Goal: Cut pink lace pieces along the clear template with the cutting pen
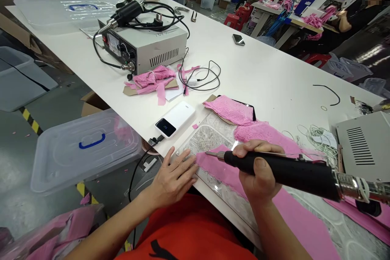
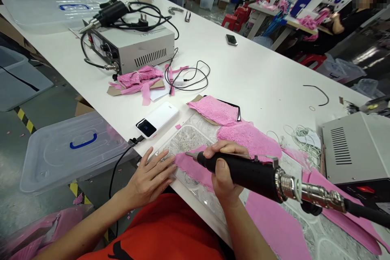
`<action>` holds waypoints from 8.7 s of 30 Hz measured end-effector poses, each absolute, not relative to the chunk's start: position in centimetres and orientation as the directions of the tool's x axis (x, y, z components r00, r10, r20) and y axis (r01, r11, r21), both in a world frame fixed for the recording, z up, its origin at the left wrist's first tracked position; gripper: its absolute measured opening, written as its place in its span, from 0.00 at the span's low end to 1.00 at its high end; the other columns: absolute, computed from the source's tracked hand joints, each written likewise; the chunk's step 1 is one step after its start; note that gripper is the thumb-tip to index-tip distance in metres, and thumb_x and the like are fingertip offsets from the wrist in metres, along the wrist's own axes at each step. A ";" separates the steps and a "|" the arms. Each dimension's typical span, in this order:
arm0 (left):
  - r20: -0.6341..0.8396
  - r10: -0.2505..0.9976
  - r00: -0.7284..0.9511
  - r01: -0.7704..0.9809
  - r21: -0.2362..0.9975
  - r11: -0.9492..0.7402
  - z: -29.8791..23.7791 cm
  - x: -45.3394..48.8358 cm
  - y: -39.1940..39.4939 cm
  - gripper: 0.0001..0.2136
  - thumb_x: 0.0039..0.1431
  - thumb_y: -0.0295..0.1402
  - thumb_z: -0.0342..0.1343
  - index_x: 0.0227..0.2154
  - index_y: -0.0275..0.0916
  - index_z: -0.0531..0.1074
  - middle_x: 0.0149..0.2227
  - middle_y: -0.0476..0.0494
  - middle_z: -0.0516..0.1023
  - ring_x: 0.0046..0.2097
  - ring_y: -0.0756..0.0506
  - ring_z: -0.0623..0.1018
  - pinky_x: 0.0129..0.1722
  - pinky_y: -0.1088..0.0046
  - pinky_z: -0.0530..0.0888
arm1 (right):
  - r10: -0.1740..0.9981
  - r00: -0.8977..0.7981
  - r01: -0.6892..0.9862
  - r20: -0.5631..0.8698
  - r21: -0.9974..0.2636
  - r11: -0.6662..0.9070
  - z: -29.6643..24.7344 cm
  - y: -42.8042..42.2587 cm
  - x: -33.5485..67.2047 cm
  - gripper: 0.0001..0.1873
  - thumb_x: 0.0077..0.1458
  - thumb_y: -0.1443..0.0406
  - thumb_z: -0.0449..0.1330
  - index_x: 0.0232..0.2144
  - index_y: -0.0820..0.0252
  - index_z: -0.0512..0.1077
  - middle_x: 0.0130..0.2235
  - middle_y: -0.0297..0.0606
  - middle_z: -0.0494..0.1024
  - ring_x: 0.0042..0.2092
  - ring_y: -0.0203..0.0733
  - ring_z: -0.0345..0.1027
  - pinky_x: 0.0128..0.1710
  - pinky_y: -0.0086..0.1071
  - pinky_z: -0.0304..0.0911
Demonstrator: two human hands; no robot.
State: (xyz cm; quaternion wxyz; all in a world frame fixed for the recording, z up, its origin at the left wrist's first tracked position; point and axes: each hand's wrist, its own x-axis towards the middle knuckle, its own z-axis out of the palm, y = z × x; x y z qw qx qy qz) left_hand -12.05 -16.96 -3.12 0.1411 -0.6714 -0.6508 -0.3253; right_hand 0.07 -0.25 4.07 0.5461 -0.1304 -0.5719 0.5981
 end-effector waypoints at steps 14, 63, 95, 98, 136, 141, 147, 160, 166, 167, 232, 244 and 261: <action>0.595 0.803 -0.030 0.966 0.224 -0.130 -3.2 -12.1 -16.9 0.13 0.63 0.28 0.53 0.50 0.35 0.71 0.54 0.39 0.75 0.63 0.39 0.66 0.67 0.49 0.49 | 0.776 -0.417 -0.499 0.474 -0.833 0.240 4.2 -1.5 -0.8 0.07 0.51 0.63 0.60 0.34 0.55 0.67 0.33 0.29 0.71 0.27 0.32 0.68 0.30 0.35 0.71; 0.467 0.879 0.098 0.953 0.210 -0.218 -2.0 -11.9 -8.2 0.14 0.69 0.34 0.47 0.52 0.41 0.71 0.58 0.44 0.72 0.64 0.35 0.64 0.64 0.39 0.49 | 0.899 -0.071 -0.429 0.433 -0.827 0.364 3.4 3.7 4.6 0.06 0.49 0.64 0.60 0.32 0.55 0.67 0.32 0.29 0.70 0.27 0.32 0.67 0.31 0.35 0.69; 0.452 0.887 0.097 0.955 0.210 -0.211 -1.7 -12.0 -8.2 0.14 0.70 0.38 0.46 0.51 0.42 0.73 0.58 0.47 0.72 0.64 0.36 0.64 0.66 0.43 0.45 | 0.904 -0.019 -0.413 0.428 -0.826 0.383 3.7 4.3 6.2 0.04 0.49 0.66 0.59 0.30 0.56 0.68 0.30 0.29 0.70 0.26 0.32 0.67 0.30 0.34 0.68; 0.449 0.887 0.108 0.956 0.198 -0.216 -1.6 -12.1 -8.2 0.14 0.69 0.37 0.46 0.51 0.43 0.73 0.58 0.47 0.72 0.64 0.36 0.64 0.66 0.43 0.45 | 0.909 0.003 -0.418 0.416 -0.826 0.379 4.1 4.5 6.4 0.04 0.48 0.66 0.59 0.30 0.57 0.68 0.30 0.29 0.70 0.26 0.32 0.67 0.29 0.34 0.68; 0.560 0.690 0.459 0.731 0.203 -0.651 -0.9 -5.3 -8.9 0.11 0.66 0.30 0.51 0.48 0.33 0.72 0.52 0.39 0.77 0.61 0.42 0.69 0.68 0.50 0.47 | 0.922 0.101 -0.387 0.374 -0.839 0.383 4.5 4.3 12.5 0.07 0.38 0.65 0.55 0.25 0.59 0.70 0.24 0.31 0.71 0.20 0.33 0.64 0.20 0.32 0.63; 0.517 0.700 0.492 0.740 0.174 -0.649 -1.4 -4.8 -8.7 0.12 0.66 0.31 0.52 0.49 0.33 0.71 0.53 0.37 0.76 0.61 0.41 0.69 0.67 0.49 0.49 | 0.917 0.094 -0.392 0.387 -0.832 0.392 4.6 4.2 12.6 0.08 0.38 0.65 0.55 0.26 0.59 0.70 0.24 0.31 0.71 0.20 0.33 0.64 0.20 0.31 0.62; 0.512 0.699 0.499 0.743 0.163 -0.649 -1.4 -4.7 -8.7 0.12 0.65 0.32 0.53 0.49 0.34 0.72 0.53 0.40 0.76 0.60 0.42 0.71 0.69 0.50 0.45 | 0.916 0.146 -0.401 0.374 -0.824 0.400 4.7 4.1 11.2 0.07 0.42 0.64 0.56 0.29 0.57 0.68 0.28 0.30 0.71 0.23 0.32 0.64 0.25 0.33 0.65; 0.519 0.688 0.506 0.740 0.149 -0.656 -1.5 -4.7 -8.7 0.12 0.66 0.34 0.53 0.48 0.35 0.72 0.53 0.41 0.76 0.60 0.41 0.70 0.68 0.50 0.43 | 0.904 0.065 -0.373 0.423 -0.830 0.415 3.7 3.8 9.0 0.06 0.48 0.65 0.59 0.31 0.56 0.67 0.31 0.28 0.70 0.27 0.32 0.66 0.31 0.35 0.69; 0.519 0.687 0.509 0.740 0.145 -0.657 -1.5 -4.8 -8.6 0.12 0.66 0.35 0.52 0.48 0.35 0.72 0.53 0.41 0.76 0.60 0.41 0.70 0.68 0.50 0.44 | 0.903 0.071 -0.358 0.423 -0.834 0.419 3.7 3.9 8.9 0.06 0.47 0.64 0.59 0.31 0.56 0.67 0.31 0.29 0.69 0.27 0.32 0.66 0.31 0.35 0.68; 0.517 0.687 0.510 0.739 0.145 -0.658 -1.5 -4.8 -8.6 0.13 0.66 0.35 0.52 0.48 0.35 0.72 0.53 0.41 0.77 0.60 0.41 0.70 0.68 0.50 0.45 | 0.902 0.065 -0.360 0.427 -0.833 0.421 3.7 3.9 8.9 0.06 0.48 0.64 0.59 0.31 0.56 0.67 0.31 0.29 0.69 0.27 0.32 0.67 0.31 0.35 0.69; 0.486 0.689 0.537 0.738 0.125 -0.663 -1.4 -4.9 -8.8 0.13 0.65 0.34 0.53 0.49 0.36 0.72 0.53 0.40 0.76 0.59 0.41 0.71 0.67 0.48 0.51 | 0.900 0.101 -0.363 0.423 -0.827 0.429 4.3 4.4 11.9 0.05 0.43 0.66 0.57 0.27 0.58 0.69 0.26 0.30 0.72 0.23 0.34 0.67 0.23 0.34 0.66; 0.493 0.702 0.514 0.748 0.143 -0.648 -1.5 -4.7 -8.9 0.13 0.65 0.34 0.52 0.50 0.36 0.71 0.52 0.40 0.77 0.58 0.40 0.72 0.65 0.47 0.56 | 0.912 0.008 -0.423 0.411 -0.825 0.375 4.6 4.0 13.4 0.07 0.40 0.66 0.56 0.26 0.60 0.70 0.25 0.31 0.71 0.20 0.32 0.64 0.20 0.31 0.64; 0.487 0.701 0.521 0.740 0.152 -0.655 -1.4 -4.8 -8.9 0.14 0.64 0.33 0.54 0.51 0.37 0.71 0.53 0.39 0.76 0.59 0.41 0.71 0.66 0.48 0.54 | 0.911 -0.046 -0.423 0.410 -0.834 0.354 4.6 3.5 12.9 0.05 0.45 0.66 0.57 0.29 0.58 0.69 0.26 0.31 0.71 0.22 0.33 0.65 0.22 0.31 0.65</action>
